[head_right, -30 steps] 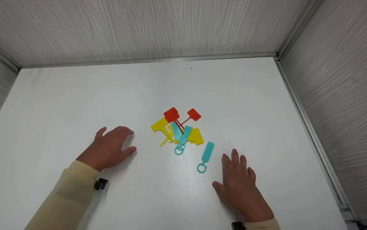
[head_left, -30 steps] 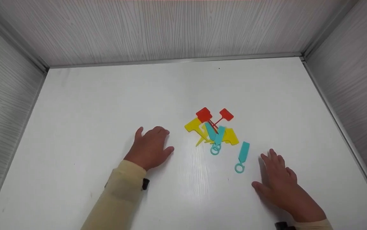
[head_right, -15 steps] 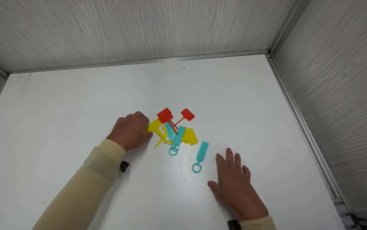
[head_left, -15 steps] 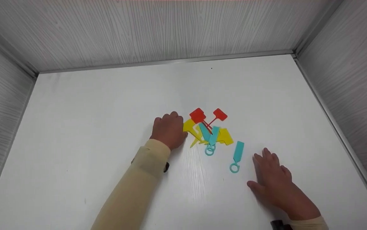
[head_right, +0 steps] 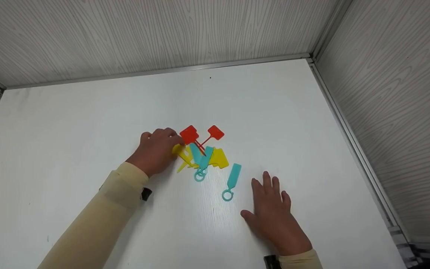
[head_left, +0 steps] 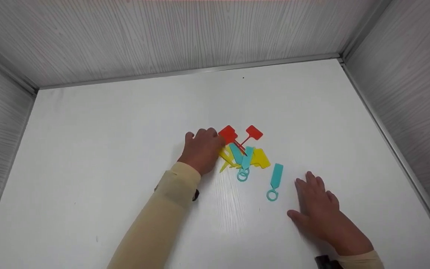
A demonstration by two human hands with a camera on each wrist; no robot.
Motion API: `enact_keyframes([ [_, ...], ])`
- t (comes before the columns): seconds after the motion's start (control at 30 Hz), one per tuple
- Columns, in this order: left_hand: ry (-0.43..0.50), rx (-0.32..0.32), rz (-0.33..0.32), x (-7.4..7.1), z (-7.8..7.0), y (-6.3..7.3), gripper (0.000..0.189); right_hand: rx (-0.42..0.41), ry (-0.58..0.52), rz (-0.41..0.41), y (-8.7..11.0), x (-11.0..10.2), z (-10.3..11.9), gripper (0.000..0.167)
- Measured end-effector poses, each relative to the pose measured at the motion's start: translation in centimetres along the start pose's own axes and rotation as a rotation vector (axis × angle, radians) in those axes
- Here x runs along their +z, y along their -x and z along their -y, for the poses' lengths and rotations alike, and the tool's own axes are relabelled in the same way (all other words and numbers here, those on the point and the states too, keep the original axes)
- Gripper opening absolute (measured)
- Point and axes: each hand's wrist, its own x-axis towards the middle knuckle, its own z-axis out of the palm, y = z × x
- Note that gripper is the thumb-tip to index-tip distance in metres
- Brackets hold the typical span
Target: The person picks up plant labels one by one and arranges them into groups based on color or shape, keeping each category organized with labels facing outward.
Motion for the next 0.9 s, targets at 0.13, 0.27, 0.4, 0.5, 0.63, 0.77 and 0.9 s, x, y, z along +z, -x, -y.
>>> enact_keyframes([
  [0.13,-0.082,0.158,-0.009,0.0,-0.1,-0.1,0.046,-0.003,-0.015,-0.014,0.0,0.1,0.2,0.108],
  [0.27,-0.165,0.253,-0.02,0.0,0.0,-0.3,0.046,-0.008,-0.029,-0.019,-0.1,0.3,0.2,0.107],
  [0.4,-0.227,0.316,-0.028,0.0,0.3,-0.5,0.047,0.001,-0.031,-0.013,-0.3,0.5,0.3,0.106],
  [0.5,-0.246,0.342,-0.031,0.0,0.5,-0.6,0.045,0.004,-0.028,-0.002,-0.6,0.5,0.3,0.107],
  [0.63,-0.264,0.359,-0.037,0.2,0.9,-0.5,0.041,-0.002,-0.028,0.003,-0.8,0.5,0.3,0.107],
  [0.77,-0.303,0.388,-0.05,0.3,1.5,-0.3,0.043,-0.004,-0.034,0.001,-1.0,0.6,0.5,0.106],
  [0.9,-0.344,0.403,-0.068,0.2,2.1,0.2,0.047,-0.009,-0.054,0.001,-1.3,0.6,0.6,0.101],
])
